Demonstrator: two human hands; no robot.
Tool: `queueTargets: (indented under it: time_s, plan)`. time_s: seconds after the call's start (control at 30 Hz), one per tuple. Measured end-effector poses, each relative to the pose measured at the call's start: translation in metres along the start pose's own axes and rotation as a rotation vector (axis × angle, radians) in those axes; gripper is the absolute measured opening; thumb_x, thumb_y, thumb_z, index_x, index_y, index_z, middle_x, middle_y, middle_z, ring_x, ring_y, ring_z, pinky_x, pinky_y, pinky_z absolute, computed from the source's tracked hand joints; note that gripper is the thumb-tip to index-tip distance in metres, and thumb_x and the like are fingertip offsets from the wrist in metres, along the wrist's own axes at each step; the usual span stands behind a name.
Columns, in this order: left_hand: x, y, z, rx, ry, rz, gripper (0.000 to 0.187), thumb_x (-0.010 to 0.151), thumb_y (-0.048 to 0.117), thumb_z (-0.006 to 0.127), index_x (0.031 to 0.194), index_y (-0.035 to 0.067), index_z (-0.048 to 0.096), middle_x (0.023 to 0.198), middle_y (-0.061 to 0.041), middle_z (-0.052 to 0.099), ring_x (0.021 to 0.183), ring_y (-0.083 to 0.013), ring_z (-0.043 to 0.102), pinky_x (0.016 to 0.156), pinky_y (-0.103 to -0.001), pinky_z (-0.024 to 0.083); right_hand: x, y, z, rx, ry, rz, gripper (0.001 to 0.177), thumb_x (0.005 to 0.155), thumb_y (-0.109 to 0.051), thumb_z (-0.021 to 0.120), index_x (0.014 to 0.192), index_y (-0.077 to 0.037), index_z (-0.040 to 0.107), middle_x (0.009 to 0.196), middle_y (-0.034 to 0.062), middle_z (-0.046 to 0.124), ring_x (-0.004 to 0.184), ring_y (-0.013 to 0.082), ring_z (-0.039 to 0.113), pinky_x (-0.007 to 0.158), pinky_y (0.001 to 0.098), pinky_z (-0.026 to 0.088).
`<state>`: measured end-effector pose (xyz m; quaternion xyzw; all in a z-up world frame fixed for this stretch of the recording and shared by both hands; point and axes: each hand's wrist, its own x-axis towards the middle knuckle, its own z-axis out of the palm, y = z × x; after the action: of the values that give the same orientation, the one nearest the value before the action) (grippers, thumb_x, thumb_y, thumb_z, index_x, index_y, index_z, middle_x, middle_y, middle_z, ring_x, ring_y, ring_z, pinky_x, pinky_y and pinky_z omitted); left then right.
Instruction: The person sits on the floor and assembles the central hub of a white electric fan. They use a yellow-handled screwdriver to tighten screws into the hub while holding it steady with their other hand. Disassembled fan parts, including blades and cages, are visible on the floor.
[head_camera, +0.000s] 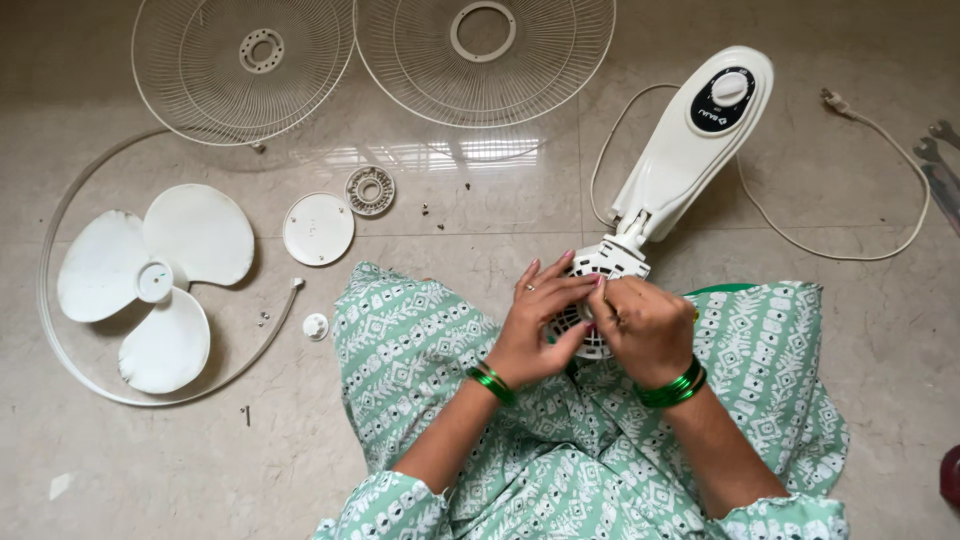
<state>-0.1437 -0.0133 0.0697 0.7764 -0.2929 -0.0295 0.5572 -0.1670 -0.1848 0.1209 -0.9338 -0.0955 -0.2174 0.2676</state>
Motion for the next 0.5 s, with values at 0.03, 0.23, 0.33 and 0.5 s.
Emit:
queueTargets:
  time_s: [0.03,0.23,0.33,0.5]
  plan:
    - [0.001,0.001,0.003,0.009,0.021,0.002,0.045,0.085,0.010,0.074,0.130,0.009,0.067,0.140,-0.005,0.065,0.152,-0.0290,0.043,0.131,-0.055,0.017,0.005,0.001,-0.001,-0.013,-0.015,0.003,0.025,0.095,-0.012,0.070,0.072,-0.005,0.063,0.069,0.0104,0.063,0.060,0.0304,0.064,0.055,0.0410,0.050]
    - [0.016,-0.010,-0.003,0.029,0.118,0.038,0.045,0.083,0.005,0.074,0.127,0.006,0.067,0.134,-0.009,0.067,0.146,-0.0289,0.049,0.127,-0.051,0.025,0.033,0.002,-0.001,-0.013,-0.116,-0.020,0.028,0.098,-0.018,0.067,0.073,-0.006,0.065,0.072,0.0125,0.066,0.063,0.0319,0.065,0.057,0.0424,0.052]
    - [0.019,-0.020,-0.006,0.104,0.163,0.044,0.032,0.081,-0.001,0.070,0.113,0.004,0.071,0.123,-0.010,0.072,0.136,-0.0276,0.058,0.126,-0.051,0.028,0.045,-0.002,0.010,-0.024,-0.135,-0.101,0.028,0.097,-0.020,0.066,0.072,-0.007,0.066,0.072,0.0127,0.067,0.063,0.0318,0.066,0.056,0.0425,0.052]
    - [0.023,-0.045,-0.020,0.053,0.266,0.086,0.023,0.083,-0.007,0.059,0.099,0.005,0.071,0.114,-0.008,0.075,0.129,-0.0233,0.069,0.127,-0.046,0.036,0.066,-0.006,0.027,-0.035,-0.211,-0.203,0.032,0.099,-0.025,0.066,0.072,-0.007,0.066,0.070,0.0125,0.067,0.060,0.0305,0.066,0.054,0.0422,0.052]
